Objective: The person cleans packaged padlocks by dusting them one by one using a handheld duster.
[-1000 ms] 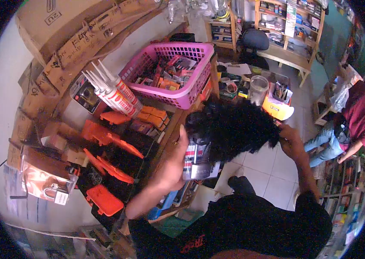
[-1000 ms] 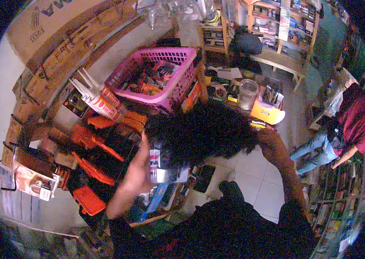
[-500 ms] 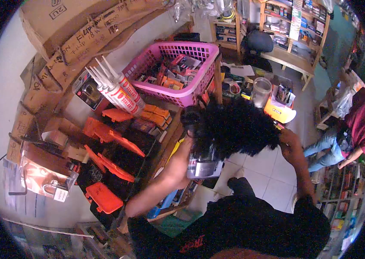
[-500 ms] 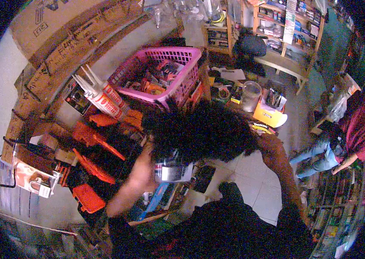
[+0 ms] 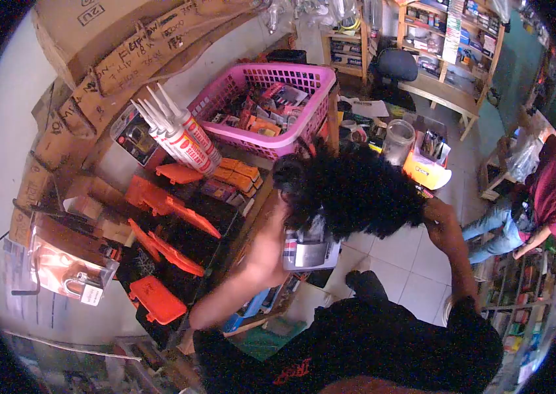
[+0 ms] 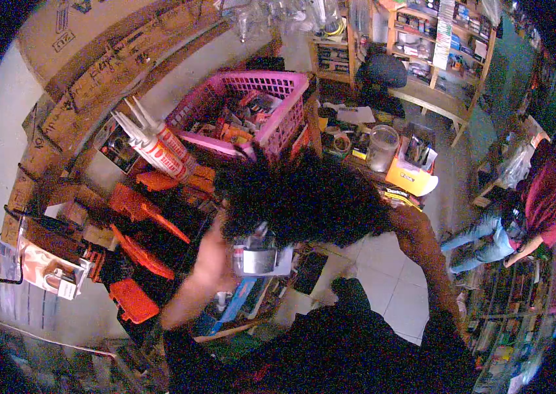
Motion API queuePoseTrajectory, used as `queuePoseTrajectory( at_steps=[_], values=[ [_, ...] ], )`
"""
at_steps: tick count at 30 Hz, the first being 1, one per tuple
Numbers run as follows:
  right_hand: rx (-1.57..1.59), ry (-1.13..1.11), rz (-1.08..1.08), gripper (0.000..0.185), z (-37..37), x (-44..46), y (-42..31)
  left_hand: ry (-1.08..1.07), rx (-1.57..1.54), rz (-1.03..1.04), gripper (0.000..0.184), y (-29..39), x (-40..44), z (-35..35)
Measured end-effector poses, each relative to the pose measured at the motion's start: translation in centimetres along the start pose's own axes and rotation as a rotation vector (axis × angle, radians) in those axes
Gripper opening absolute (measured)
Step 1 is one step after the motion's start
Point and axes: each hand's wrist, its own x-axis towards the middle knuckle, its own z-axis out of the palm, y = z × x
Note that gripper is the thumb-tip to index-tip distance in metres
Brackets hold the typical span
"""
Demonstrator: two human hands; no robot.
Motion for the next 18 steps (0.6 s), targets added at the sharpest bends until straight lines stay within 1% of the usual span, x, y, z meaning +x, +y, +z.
queuePoseTrajectory(
  at_steps=[1, 2, 3, 4, 6, 7, 10, 13, 16, 18],
  values=[
    [0.034, 0.042, -0.066, 0.010, 0.1, 0.0, 0.1, -0.043, -0.065, -0.005, 0.062, 0.5, 0.0, -0.4],
    [0.059, 0.012, -0.026, 0.011, 0.1, -0.2, 0.3, -0.087, -0.129, -0.004, 0.062, 0.9, 0.1, -0.6],
    [0.082, -0.018, 0.010, 0.011, 0.0, -0.4, 0.7, -0.129, -0.152, 0.046, 0.062, 1.3, -0.1, -0.3],
    [0.104, -0.051, 0.047, 0.012, -0.1, -0.4, 0.7, -0.122, -0.151, 0.061, 0.062, 1.4, 0.0, -0.3],
    [0.046, -0.018, 0.017, 0.012, -0.2, -0.3, -0.8, -0.109, -0.147, 0.081, 0.062, 1.3, 0.2, -0.5],
    [0.016, 0.002, 0.006, 0.012, -0.3, -0.1, -1.6, -0.074, -0.127, 0.068, 0.063, 1.1, 0.1, -0.5],
    [0.040, -0.068, -0.011, 0.011, -0.7, 0.3, -2.7, 0.030, -0.059, 0.018, 0.064, 0.1, -0.9, -0.6],
    [0.121, -0.077, 0.013, 0.009, -0.3, -0.1, -1.8, -0.127, -0.198, 0.145, 0.063, 1.1, -0.4, 0.0],
    [0.145, -0.094, 0.175, 0.007, -0.1, -1.2, -1.4, -0.147, -0.229, 0.196, 0.062, 1.9, -0.7, 0.1],
    [0.113, -0.120, 0.103, 0.004, -0.2, -1.3, -1.8, -0.145, -0.217, 0.200, 0.063, 1.7, -0.7, 0.1]
  ],
)
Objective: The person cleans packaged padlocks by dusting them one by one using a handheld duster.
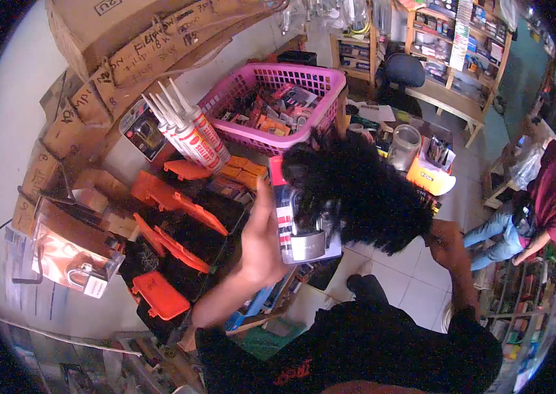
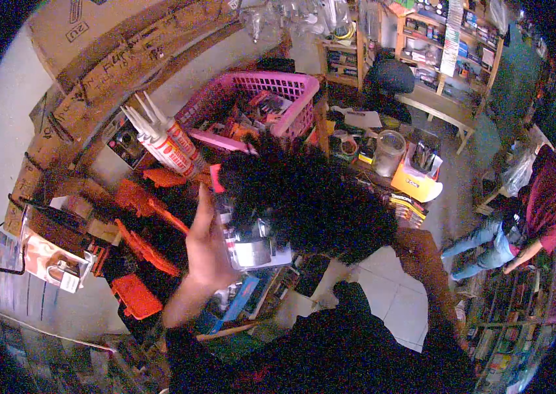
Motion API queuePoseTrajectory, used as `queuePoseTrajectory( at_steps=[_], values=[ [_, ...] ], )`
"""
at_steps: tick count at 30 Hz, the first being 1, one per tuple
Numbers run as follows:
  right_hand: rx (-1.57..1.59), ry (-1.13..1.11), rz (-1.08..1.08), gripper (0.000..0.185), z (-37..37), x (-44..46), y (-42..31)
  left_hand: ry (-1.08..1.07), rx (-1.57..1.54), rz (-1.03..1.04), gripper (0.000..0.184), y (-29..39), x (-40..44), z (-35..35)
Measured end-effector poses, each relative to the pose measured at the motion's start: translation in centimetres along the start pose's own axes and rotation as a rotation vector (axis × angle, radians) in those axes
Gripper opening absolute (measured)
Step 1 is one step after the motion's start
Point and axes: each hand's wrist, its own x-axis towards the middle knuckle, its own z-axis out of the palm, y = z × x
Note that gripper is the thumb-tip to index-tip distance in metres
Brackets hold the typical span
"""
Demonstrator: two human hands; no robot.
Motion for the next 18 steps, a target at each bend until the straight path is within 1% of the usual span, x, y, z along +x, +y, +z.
queuePoseTrajectory(
  at_steps=[1, 2, 4, 5, 6, 7, 9, 12, 13, 14, 15, 17, 18],
  values=[
    [-0.020, -0.014, -0.027, 0.004, 0.1, -0.2, -0.3, 0.005, 0.012, -0.006, 0.063, -0.3, 0.1, -0.5],
    [0.027, -0.005, 0.027, 0.004, 0.4, -0.4, -0.9, 0.009, 0.022, -0.014, 0.063, -0.6, 0.2, -0.7],
    [0.121, 0.019, 0.126, 0.005, 1.5, -0.2, -2.1, 0.023, 0.063, 0.048, 0.062, -0.5, 0.0, -0.2],
    [0.053, -0.010, 0.044, 0.006, 2.0, -0.8, -1.0, 0.031, 0.084, 0.083, 0.062, -0.2, -0.2, 0.3],
    [0.042, -0.003, 0.048, 0.006, 2.7, -1.3, -0.7, 0.039, 0.107, 0.120, 0.061, 0.1, -0.3, 0.7],
    [0.033, 0.001, 0.051, 0.006, 3.3, -1.7, -0.6, 0.101, 0.127, 0.126, 0.061, 0.5, -0.5, 1.3],
    [0.019, 0.007, 0.024, 0.007, 4.3, -2.8, -0.3, 0.095, 0.192, 0.151, 0.059, 0.7, -0.3, -0.1],
    [0.053, -0.022, 0.129, 0.009, 6.1, -4.1, 0.3, 0.143, 0.302, 0.149, 0.058, 0.5, -0.2, -0.1],
    [0.103, 0.027, 0.187, 0.010, 6.5, -4.2, -0.2, 0.161, 0.329, 0.135, 0.057, 0.3, -0.1, -0.6],
    [0.089, 0.023, 0.156, 0.010, 6.6, -4.4, -0.4, 0.179, 0.357, 0.121, 0.057, 0.3, 0.0, -0.8],
    [0.078, 0.021, 0.124, 0.011, 6.9, -4.9, -0.5, 0.158, 0.309, 0.087, 0.055, 0.5, 0.0, -0.3],
    [0.010, 0.015, 0.035, 0.014, 8.1, -5.7, -1.0, 0.125, 0.330, 0.109, 0.054, 1.2, -0.1, -0.4],
    [0.191, 0.000, 0.191, 0.014, 8.6, -6.5, -1.9, 0.108, 0.339, 0.122, 0.054, 1.5, -0.1, -0.4]
  ],
)
